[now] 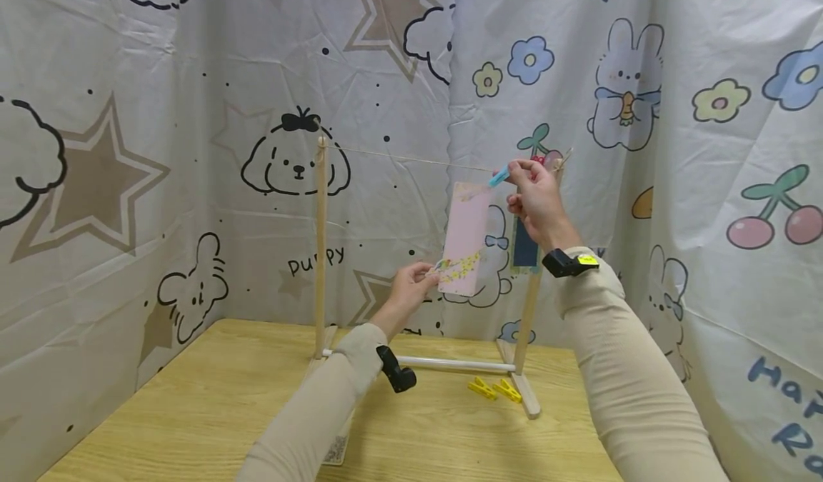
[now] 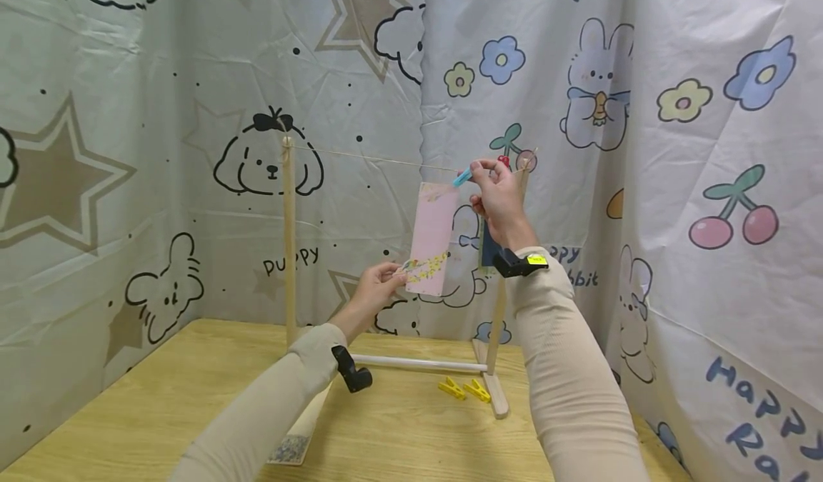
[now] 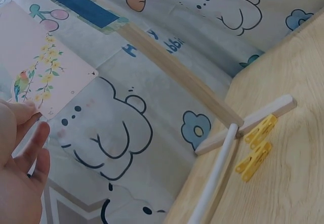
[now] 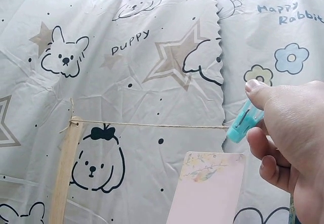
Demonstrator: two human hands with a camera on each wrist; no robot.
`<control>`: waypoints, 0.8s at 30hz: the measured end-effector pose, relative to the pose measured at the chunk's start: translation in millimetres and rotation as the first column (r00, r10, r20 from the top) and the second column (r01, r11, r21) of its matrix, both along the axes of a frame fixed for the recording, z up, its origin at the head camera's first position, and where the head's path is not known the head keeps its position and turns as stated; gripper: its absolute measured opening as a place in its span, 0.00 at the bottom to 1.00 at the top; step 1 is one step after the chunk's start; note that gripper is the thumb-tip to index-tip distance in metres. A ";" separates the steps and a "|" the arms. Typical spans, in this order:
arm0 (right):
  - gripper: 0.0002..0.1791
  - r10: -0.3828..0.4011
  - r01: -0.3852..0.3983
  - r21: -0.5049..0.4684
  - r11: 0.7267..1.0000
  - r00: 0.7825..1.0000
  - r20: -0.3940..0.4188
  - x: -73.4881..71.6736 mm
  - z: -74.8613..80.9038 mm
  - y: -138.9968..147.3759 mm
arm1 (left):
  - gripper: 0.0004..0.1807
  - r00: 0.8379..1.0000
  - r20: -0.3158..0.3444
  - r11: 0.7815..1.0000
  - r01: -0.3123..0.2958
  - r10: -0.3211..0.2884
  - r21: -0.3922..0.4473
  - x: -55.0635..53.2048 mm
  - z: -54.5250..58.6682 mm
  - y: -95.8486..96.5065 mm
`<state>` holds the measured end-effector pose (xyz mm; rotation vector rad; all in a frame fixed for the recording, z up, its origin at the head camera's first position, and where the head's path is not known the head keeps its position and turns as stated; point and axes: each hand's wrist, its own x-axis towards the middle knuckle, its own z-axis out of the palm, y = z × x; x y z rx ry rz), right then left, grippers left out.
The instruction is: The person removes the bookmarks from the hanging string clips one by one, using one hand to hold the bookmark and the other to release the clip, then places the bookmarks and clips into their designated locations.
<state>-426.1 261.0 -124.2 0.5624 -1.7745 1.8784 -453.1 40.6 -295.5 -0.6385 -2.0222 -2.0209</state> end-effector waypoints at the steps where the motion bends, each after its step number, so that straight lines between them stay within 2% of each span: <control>1: 0.18 -0.004 0.004 0.004 1.000 1.000 0.001 0.1 -1.2 -0.5 | 0.12 1.000 0.001 1.000 0.001 -0.001 0.000 0.7 -0.9 -1.0; 11: 0.15 -0.006 0.006 0.008 1.000 1.000 -0.011 0.3 -8.0 -4.8 | 0.12 1.000 -0.023 1.000 0.008 -0.008 -0.001 5.1 -6.9 -6.7; 18: 0.15 0.031 -0.031 0.004 1.000 0.999 0.008 3.4 -12.9 -8.7 | 0.11 1.000 -0.029 1.000 -0.004 0.004 0.013 9.0 -8.7 -10.2; 24: 0.18 0.008 -0.008 0.039 0.999 1.000 0.011 4.2 -22.0 -11.7 | 0.12 1.000 -0.020 1.000 0.017 -0.017 0.021 11.4 -14.1 -15.5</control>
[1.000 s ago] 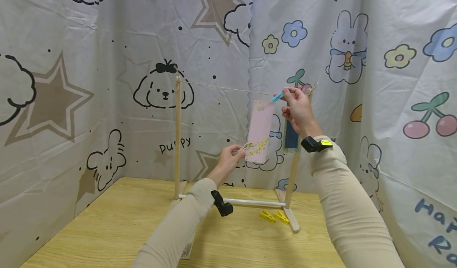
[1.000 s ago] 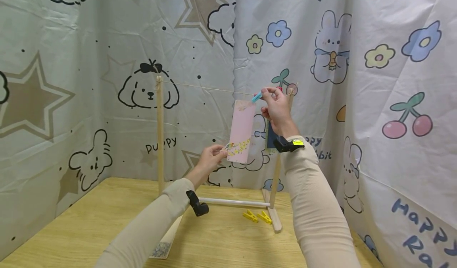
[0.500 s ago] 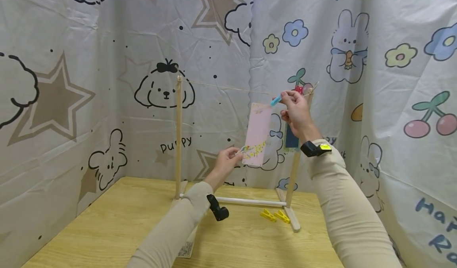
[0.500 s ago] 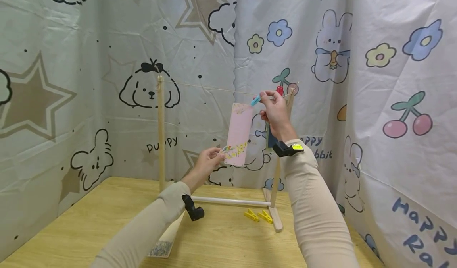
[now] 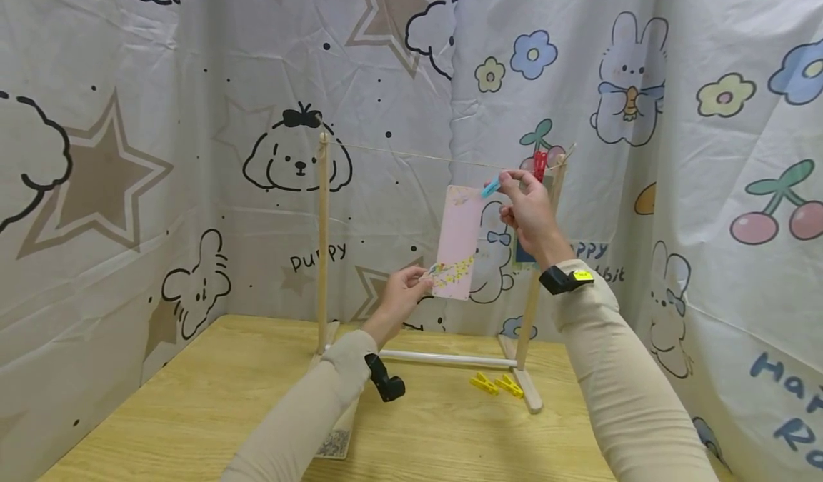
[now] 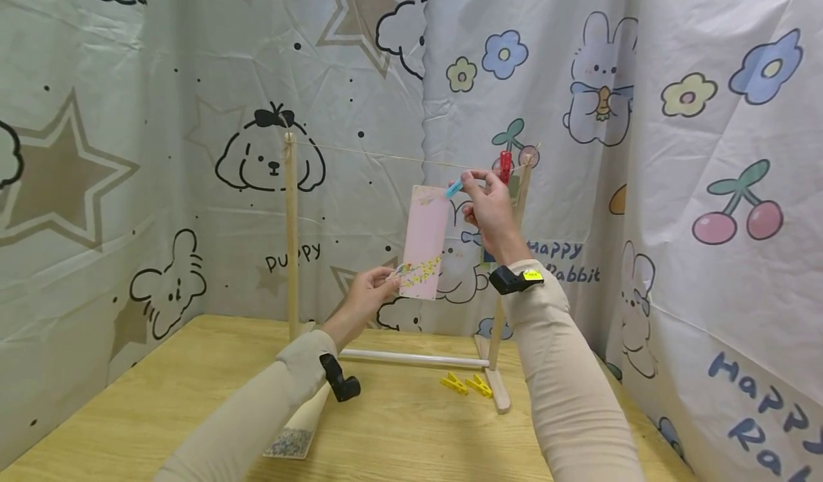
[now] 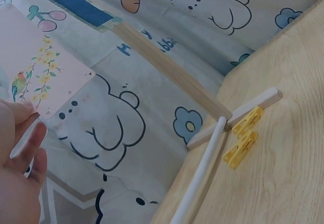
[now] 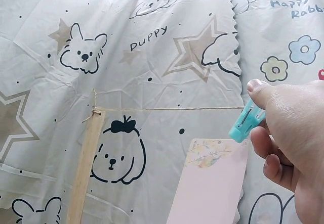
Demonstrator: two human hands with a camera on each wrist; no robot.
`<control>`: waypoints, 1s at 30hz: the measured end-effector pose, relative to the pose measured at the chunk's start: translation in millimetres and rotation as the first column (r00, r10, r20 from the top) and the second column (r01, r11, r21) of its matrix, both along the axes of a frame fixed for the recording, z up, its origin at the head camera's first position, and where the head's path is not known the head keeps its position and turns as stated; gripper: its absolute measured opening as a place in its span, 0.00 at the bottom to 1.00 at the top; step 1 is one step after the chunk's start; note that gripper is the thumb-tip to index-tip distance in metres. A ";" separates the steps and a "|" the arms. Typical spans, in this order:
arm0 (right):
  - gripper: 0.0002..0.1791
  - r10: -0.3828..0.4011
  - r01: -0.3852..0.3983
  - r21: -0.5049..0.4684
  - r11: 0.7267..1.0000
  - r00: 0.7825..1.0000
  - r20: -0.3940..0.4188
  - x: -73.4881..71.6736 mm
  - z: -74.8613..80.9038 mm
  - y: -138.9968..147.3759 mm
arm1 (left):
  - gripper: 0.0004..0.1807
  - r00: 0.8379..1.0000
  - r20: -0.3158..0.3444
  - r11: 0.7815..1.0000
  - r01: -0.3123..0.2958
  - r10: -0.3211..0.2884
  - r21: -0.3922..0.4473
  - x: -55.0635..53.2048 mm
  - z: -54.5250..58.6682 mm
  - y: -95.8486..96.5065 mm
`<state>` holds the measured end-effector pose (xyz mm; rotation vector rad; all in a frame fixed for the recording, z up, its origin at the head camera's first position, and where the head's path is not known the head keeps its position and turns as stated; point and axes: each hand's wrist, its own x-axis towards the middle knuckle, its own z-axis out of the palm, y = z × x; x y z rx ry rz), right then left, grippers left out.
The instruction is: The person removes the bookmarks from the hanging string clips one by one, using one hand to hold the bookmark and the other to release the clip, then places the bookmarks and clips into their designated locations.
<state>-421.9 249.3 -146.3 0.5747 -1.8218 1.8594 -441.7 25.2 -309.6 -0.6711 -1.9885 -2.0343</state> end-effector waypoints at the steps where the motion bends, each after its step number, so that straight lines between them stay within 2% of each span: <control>1: 0.18 0.000 0.000 0.002 1.000 1.000 -0.003 0.0 -1.2 0.1 | 0.12 1.000 0.002 1.000 0.002 -0.002 0.002 0.7 -0.5 -0.5; 6: 0.20 0.007 -0.007 -0.001 1.000 1.000 -0.011 -0.3 -5.7 1.9 | 0.11 1.000 0.007 1.000 -0.009 0.009 0.001 2.9 -2.7 -1.8; 13: 0.18 0.046 -0.046 -0.028 0.999 0.999 0.004 0.3 -9.6 5.1 | 0.12 1.000 0.020 1.000 -0.013 0.013 -0.005 4.2 -6.5 -3.4; 24: 0.17 0.035 -0.036 0.020 0.999 0.999 0.022 0.4 -19.0 6.5 | 0.12 1.000 0.014 1.000 -0.005 0.005 -0.015 10.6 -12.0 -10.9; 30: 0.24 0.046 -0.046 0.025 0.999 0.999 0.013 1.5 -20.8 8.0 | 0.12 0.999 0.033 1.000 -0.010 0.010 -0.013 7.8 -16.9 -16.0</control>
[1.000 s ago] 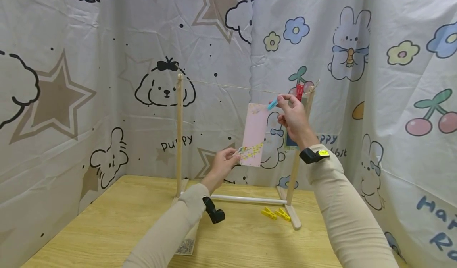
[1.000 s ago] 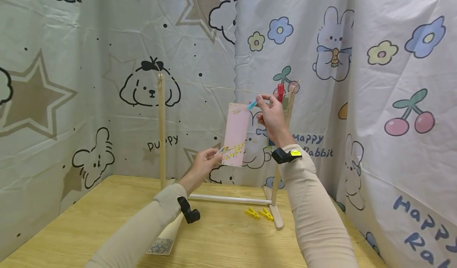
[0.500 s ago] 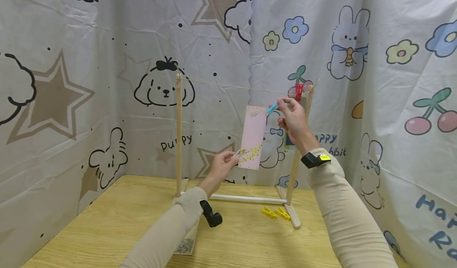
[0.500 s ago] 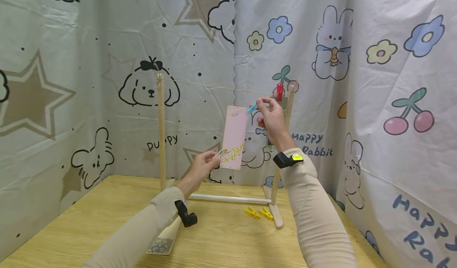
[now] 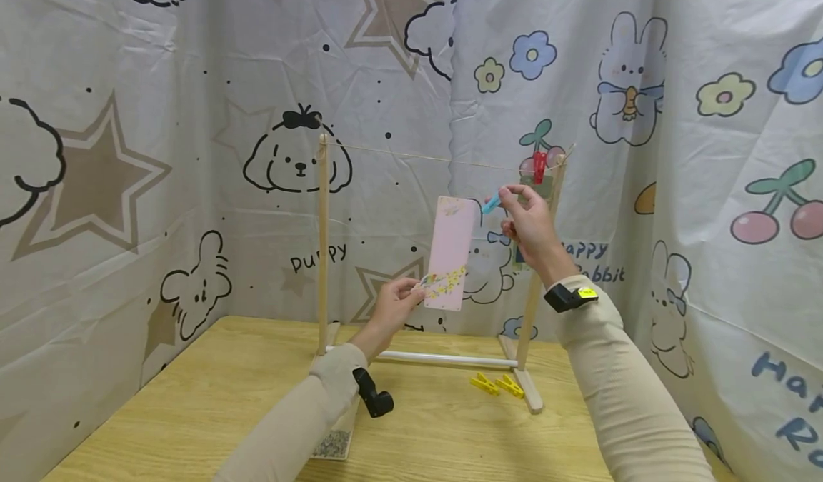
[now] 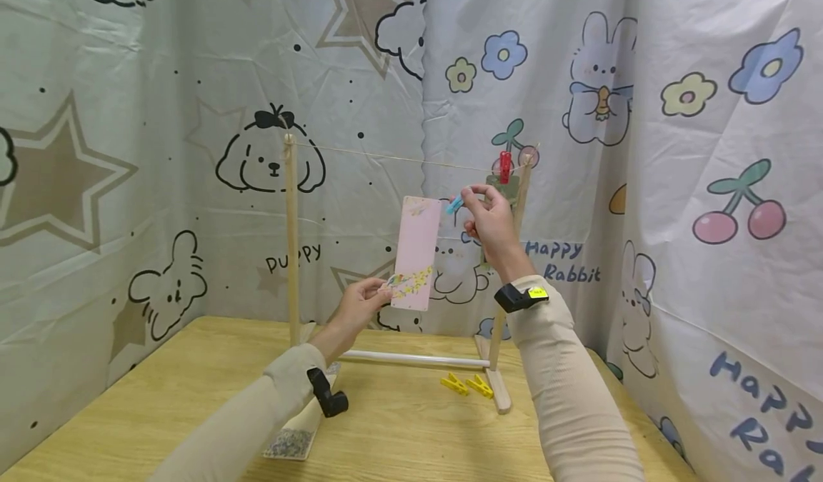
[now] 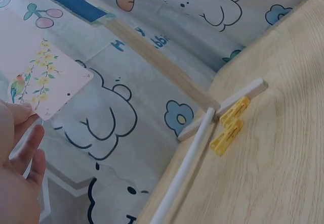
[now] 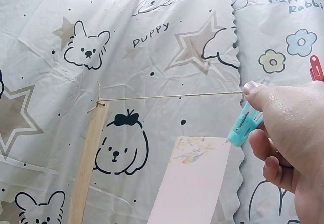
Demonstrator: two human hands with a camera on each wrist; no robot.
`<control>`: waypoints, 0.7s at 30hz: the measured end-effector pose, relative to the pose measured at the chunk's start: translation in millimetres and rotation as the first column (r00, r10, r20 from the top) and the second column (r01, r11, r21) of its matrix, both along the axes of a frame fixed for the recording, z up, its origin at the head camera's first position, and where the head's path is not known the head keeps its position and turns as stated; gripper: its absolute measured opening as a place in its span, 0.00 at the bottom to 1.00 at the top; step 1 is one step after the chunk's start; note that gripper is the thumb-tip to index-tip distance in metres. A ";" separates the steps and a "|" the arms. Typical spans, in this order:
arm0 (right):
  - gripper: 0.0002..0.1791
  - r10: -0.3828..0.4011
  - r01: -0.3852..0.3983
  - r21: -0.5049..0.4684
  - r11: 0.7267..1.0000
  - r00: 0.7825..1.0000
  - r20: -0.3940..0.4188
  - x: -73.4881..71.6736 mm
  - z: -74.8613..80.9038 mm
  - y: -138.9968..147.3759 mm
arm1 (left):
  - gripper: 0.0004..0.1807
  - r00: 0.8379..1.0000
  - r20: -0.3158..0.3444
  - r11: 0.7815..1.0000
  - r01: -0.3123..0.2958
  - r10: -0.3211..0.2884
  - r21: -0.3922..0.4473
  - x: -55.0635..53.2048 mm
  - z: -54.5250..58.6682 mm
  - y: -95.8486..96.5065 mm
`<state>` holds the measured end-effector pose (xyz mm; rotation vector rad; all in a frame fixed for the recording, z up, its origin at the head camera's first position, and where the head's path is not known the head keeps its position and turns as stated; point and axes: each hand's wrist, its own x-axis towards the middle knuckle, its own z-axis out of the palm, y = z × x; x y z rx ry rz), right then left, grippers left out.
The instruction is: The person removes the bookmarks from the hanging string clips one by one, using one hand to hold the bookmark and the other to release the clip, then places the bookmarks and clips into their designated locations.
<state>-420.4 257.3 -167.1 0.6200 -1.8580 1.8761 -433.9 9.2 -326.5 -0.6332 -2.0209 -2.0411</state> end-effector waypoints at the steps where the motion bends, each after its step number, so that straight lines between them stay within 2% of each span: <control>1: 0.24 0.005 -0.005 0.004 1.000 1.000 0.000 0.4 -0.5 0.7 | 0.12 1.000 0.002 1.000 -0.003 0.003 0.000 -0.3 -0.8 -0.9; 7: 0.19 0.020 -0.020 0.002 1.000 1.000 0.016 3.7 -4.2 3.6 | 0.12 1.000 -0.003 1.000 -0.010 0.010 -0.011 0.3 -3.5 -6.2; 14: 0.22 0.054 -0.053 -0.017 0.998 0.998 0.040 2.7 -9.4 1.8 | 0.12 1.000 0.012 1.000 -0.019 0.019 -0.024 4.9 -5.6 -11.3; 21: 0.19 0.065 -0.065 -0.007 0.998 0.998 0.027 4.1 -14.1 3.6 | 0.12 1.000 0.014 1.000 -0.025 0.025 -0.014 4.8 -7.0 -13.3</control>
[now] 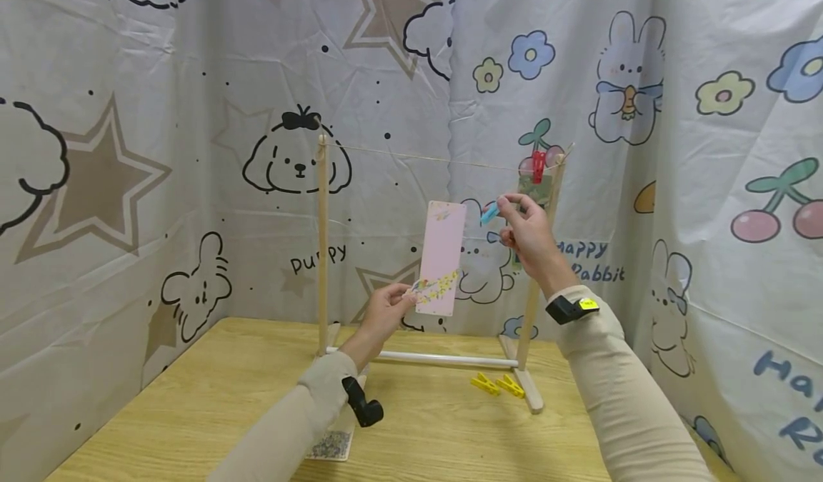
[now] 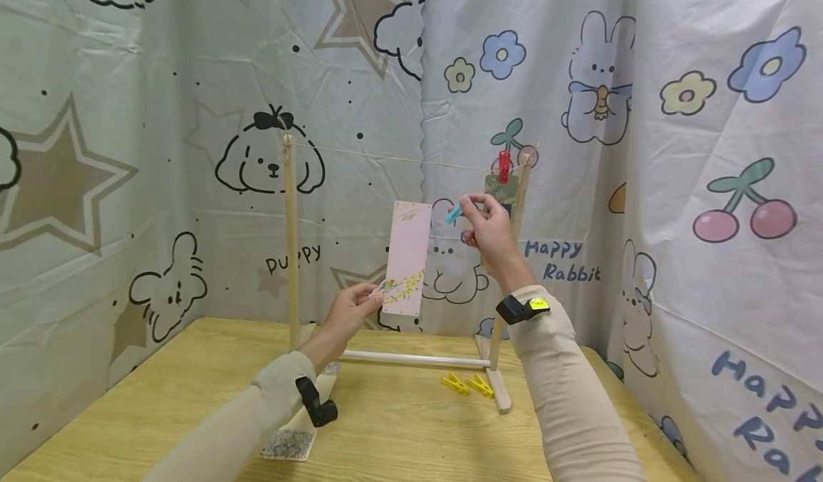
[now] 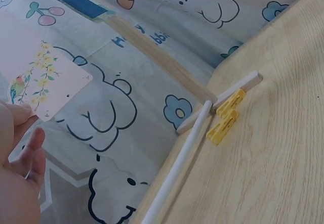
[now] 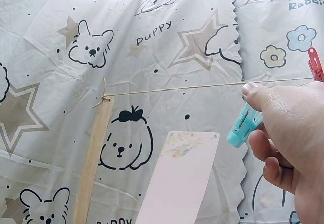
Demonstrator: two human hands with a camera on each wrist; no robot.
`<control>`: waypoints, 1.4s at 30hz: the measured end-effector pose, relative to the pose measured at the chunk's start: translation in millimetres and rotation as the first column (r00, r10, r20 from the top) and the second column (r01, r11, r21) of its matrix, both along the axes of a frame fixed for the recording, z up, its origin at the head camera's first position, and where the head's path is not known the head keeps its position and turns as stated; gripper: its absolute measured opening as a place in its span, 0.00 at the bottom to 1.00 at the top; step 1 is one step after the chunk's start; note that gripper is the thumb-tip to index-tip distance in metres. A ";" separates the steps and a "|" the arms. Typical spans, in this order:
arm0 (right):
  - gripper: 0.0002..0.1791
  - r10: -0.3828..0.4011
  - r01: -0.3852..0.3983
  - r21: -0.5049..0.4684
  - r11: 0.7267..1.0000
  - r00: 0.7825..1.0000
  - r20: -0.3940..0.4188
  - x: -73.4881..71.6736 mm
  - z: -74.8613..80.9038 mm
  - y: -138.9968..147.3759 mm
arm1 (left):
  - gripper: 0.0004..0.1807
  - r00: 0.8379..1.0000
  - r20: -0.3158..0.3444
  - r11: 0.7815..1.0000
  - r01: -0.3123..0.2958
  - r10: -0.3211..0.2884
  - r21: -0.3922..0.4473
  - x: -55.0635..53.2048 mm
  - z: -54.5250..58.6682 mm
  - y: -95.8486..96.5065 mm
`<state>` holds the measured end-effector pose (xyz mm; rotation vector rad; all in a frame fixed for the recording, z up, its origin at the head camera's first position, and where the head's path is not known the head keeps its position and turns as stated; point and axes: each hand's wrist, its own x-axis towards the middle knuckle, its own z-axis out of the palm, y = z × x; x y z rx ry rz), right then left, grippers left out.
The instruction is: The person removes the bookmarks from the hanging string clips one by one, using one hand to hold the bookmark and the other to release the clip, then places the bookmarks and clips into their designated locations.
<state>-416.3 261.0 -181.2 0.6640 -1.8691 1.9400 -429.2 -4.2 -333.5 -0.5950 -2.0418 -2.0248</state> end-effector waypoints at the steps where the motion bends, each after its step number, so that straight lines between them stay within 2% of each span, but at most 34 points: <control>1: 0.20 -0.003 0.003 0.005 1.000 1.000 -0.002 0.2 -0.8 0.3 | 0.12 1.000 0.003 1.000 -0.004 0.004 0.000 0.1 -0.5 -0.4; 5: 0.23 -0.010 0.010 0.013 1.000 1.000 0.004 0.2 -4.8 0.9 | 0.12 1.000 0.004 1.000 -0.015 0.015 0.011 1.7 -1.9 -1.1; 12: 0.14 -0.002 0.001 0.012 1.000 1.000 0.016 -0.3 -13.9 -1.1 | 0.12 1.000 0.002 1.000 -0.002 0.002 0.023 -0.4 -8.4 -3.5; 22: 0.19 0.015 -0.016 0.053 0.998 1.000 0.019 1.2 -19.9 -4.3 | 0.12 1.000 0.004 1.000 -0.016 0.016 0.002 5.5 -9.5 -15.2; 29: 0.18 0.007 -0.008 0.068 0.998 1.000 0.015 2.6 -21.1 -5.1 | 0.12 1.000 -0.005 1.000 -0.021 0.021 0.012 6.1 -9.5 -16.9; 35: 0.25 -0.011 0.009 0.099 0.995 1.000 0.020 6.6 -25.8 -7.8 | 0.11 1.000 -0.021 1.000 -0.009 0.009 0.009 6.9 -11.8 -17.7; 42: 0.18 0.028 -0.031 0.084 0.996 0.999 0.037 7.6 -33.8 -9.8 | 0.10 1.000 -0.007 1.000 0.000 0.000 -0.002 12.4 -16.3 -20.8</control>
